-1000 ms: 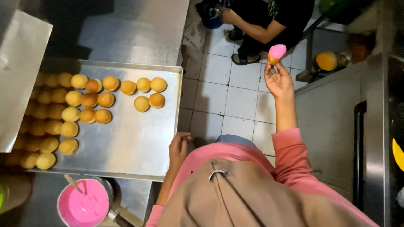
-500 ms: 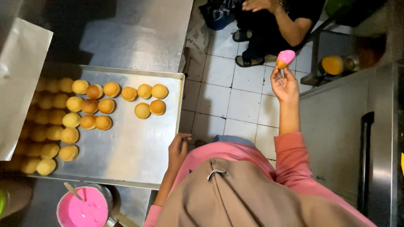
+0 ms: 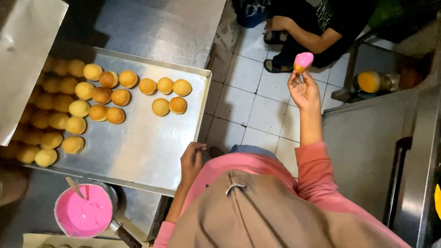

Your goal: Decorate donuts by dipping them in pink glaze and adding sprinkles and icing.

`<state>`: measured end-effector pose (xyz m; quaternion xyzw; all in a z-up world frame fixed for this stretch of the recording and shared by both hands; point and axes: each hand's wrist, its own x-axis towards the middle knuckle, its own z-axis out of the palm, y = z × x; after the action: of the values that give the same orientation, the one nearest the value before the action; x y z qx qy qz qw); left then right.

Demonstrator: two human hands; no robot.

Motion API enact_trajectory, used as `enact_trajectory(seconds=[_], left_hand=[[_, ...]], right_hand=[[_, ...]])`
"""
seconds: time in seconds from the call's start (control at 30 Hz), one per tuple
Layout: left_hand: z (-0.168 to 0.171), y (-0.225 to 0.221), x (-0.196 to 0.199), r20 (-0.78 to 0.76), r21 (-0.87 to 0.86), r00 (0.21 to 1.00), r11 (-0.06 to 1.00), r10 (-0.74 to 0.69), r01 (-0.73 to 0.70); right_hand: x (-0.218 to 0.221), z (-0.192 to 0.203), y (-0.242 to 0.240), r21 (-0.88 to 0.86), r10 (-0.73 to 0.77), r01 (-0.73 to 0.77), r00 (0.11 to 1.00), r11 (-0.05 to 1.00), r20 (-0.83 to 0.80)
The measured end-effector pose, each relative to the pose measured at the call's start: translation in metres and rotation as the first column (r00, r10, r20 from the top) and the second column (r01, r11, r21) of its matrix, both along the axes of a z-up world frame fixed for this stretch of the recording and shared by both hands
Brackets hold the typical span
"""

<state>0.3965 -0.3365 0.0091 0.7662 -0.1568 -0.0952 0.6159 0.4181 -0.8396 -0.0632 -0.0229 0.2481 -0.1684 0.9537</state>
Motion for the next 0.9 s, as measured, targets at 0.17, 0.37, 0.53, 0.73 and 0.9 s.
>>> enact_trajectory(seconds=[0.17, 0.37, 0.53, 0.73, 0.9], left_hand=[[-0.001, 0.005, -0.006, 0.013, -0.011, 1.0, 1.0, 0.018, -0.018], [-0.006, 0.012, -0.016, 0.03, -0.009, 0.999, 1.0, 0.016, -0.016], [-0.011, 0.012, -0.018, 0.04, -0.034, 0.999, 0.999, 0.018, -0.016], [-0.002, 0.01, -0.018, 0.088, -0.015, 0.996, 1.0, 0.012, -0.011], [-0.004, 0.01, -0.019, 0.151, 0.026, 0.988, 0.999, 0.016, -0.02]], right_hand=[[0.008, 0.012, 0.023, -0.11, 0.028, -0.027, 1.0, 0.994, 0.003], [0.007, 0.014, 0.033, -0.083, 0.067, -0.067, 0.998, 0.994, -0.007], [0.004, 0.012, 0.032, -0.073, 0.066, -0.068, 0.997, 0.995, -0.03], [0.001, 0.013, 0.028, -0.058, 0.062, -0.063, 0.998, 0.996, -0.019], [-0.004, 0.011, 0.027, -0.047, 0.035, -0.037, 0.999, 0.998, -0.039]])
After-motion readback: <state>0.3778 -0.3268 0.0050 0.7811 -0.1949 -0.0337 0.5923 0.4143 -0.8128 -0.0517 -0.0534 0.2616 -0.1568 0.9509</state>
